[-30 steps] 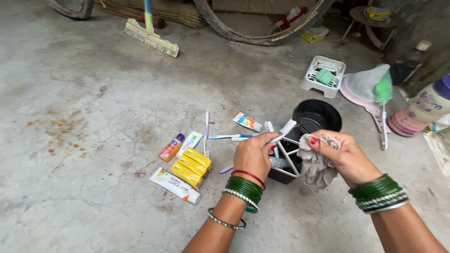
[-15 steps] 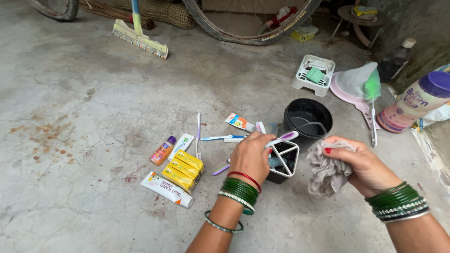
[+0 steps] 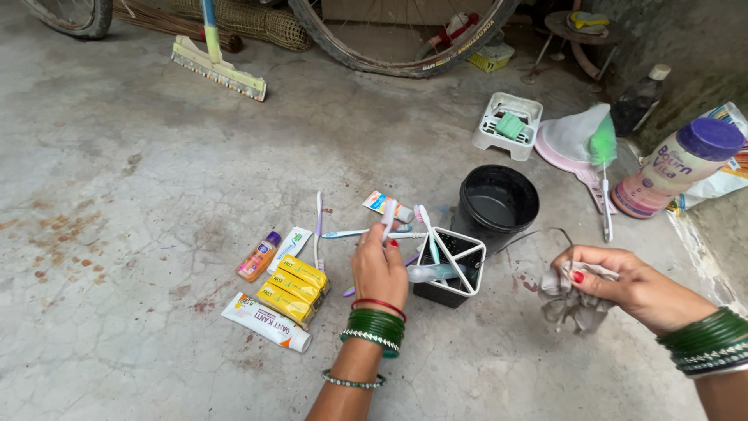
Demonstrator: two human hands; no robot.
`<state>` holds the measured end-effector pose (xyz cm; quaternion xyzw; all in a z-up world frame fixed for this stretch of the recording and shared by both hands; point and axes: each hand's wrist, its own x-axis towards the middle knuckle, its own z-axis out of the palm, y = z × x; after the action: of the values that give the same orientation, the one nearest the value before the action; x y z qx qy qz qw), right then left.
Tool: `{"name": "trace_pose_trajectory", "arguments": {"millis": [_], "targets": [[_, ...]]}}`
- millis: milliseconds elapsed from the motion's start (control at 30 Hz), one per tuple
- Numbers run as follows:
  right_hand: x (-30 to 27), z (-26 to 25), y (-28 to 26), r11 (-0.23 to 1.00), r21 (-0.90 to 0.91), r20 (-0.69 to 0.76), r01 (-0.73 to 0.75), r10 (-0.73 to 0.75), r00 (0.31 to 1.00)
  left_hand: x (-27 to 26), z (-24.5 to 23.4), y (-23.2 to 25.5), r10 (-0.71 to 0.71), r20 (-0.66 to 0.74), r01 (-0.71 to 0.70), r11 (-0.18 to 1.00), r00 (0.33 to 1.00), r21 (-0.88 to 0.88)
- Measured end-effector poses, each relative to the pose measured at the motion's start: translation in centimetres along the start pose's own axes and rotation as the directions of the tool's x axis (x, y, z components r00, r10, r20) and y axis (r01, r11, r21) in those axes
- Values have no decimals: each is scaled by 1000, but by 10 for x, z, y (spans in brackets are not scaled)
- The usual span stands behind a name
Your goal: The person wipes several toothbrushes with a white cloth and places them into a black holder. The person also wipes a toothpaste tube and a small bottle before placing them on the floor.
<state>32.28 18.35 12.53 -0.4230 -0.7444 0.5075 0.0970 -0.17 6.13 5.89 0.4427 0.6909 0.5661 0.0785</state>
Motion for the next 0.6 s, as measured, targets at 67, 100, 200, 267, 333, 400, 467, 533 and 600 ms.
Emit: {"name": "trace_pose_trajectory", "arguments": {"millis": [67, 100, 200, 267, 333, 400, 467, 533, 600], "targets": [[3, -2, 11, 999, 15, 12, -29, 28, 1000, -6, 4, -5, -63, 21, 64, 996, 998, -55], [4, -4, 17, 999, 22, 18, -43, 43, 999, -9, 7, -9, -95, 33, 97, 992, 995, -83], [17, -2, 27, 966, 144, 185, -216, 188, 965, -12, 14, -21, -309, 71, 316, 939, 948, -132], [27, 7, 23, 997, -61, 83, -41, 46, 995, -16, 16, -31, -322, 83, 331, 931, 943, -154], [38, 20, 13, 960, -265, 8, 89, -90, 996, -20, 18, -41, -335, 84, 345, 923, 938, -169], [43, 30, 3, 873, -455, -40, 173, -214, 976, -23, 20, -47, -349, 75, 357, 917, 934, -178], [45, 41, -5, 872, -482, -93, 91, -154, 984, -26, 22, -49, -366, 96, 378, 905, 926, -197], [48, 48, -8, 871, -491, -122, 23, -95, 988, -29, 25, -50, -375, 112, 391, 894, 920, -221], [47, 56, -5, 871, -491, -129, -33, -36, 991, -31, 29, -50, -374, 125, 394, 884, 919, -253]]}}
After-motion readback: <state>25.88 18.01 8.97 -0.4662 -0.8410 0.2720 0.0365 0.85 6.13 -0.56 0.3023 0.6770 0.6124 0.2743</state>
